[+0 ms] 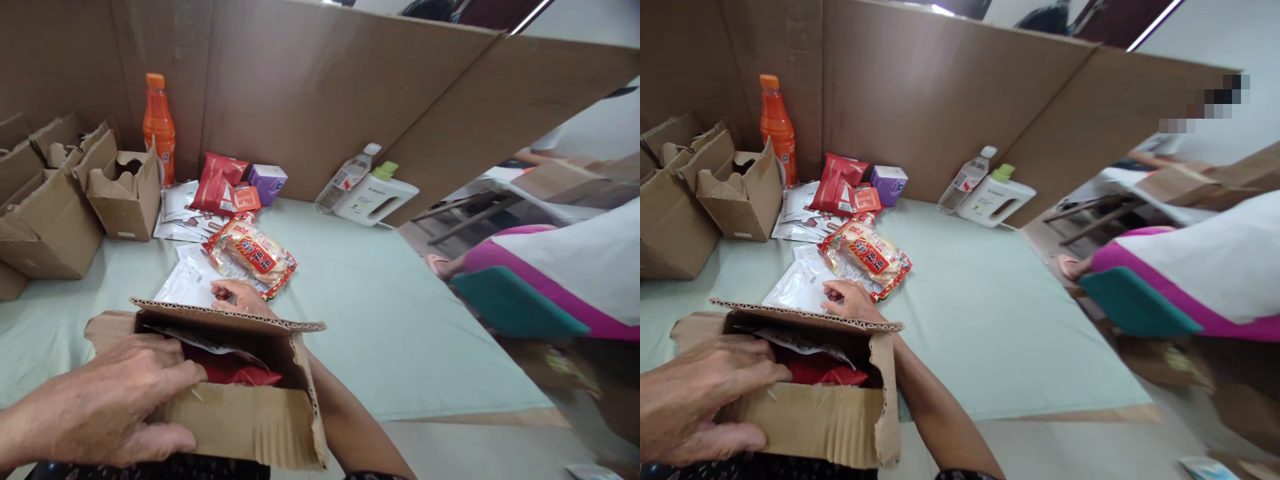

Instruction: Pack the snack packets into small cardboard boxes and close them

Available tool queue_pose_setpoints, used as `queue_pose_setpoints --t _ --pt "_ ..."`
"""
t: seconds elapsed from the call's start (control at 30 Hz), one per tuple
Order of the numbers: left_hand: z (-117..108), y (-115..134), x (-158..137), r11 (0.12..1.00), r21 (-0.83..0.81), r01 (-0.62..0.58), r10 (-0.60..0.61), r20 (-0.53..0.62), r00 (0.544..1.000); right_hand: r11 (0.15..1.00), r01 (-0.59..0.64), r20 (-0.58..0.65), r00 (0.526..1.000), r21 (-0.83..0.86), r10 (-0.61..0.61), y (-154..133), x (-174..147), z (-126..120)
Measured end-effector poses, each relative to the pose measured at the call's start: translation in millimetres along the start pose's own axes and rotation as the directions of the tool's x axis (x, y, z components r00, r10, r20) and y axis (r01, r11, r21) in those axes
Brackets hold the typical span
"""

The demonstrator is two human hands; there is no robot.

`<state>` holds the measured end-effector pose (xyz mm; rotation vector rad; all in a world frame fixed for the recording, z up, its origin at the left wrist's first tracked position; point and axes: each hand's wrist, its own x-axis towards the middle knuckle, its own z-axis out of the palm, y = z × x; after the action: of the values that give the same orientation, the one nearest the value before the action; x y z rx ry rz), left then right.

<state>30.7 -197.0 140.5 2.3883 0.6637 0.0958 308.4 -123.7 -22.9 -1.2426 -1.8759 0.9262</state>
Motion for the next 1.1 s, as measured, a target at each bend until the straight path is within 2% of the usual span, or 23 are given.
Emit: queue_pose_setpoints --t 0.13,0.3,0.47,0.73,1.1 --pt "0.6 -0.2 -1.4 0.999 0.024 -0.032 0.031 0.017 0.999 0.999 0.027 0.008 1.000 0.034 -0.027 -3.5 -0.4 0.9" --pt "2.8 0.3 -2.1 0.998 0.045 -0.051 0.052 -0.023 0.998 0.997 0.052 0.009 0.999 0.055 -0.052 -1.0 1.2 4.4" --pt "3.6 3.3 -0.8 0.995 0.096 -0.028 0.025 0.031 0.999 0.993 0.101 0.036 0.994 0.066 -0.104 -0.7 2.7 5.9" --pt "7.3 4.0 -2.1 0.992 0.113 -0.056 0.061 -0.040 0.997 0.984 0.150 0.082 0.984 0.094 -0.157 -9.4 1.3 -0.6" --pt "7.0 2.9 -0.7 0.990 0.092 -0.111 0.119 -0.091 0.989 0.987 0.113 0.098 0.987 0.117 -0.125 -5.9 4.3 1.4"
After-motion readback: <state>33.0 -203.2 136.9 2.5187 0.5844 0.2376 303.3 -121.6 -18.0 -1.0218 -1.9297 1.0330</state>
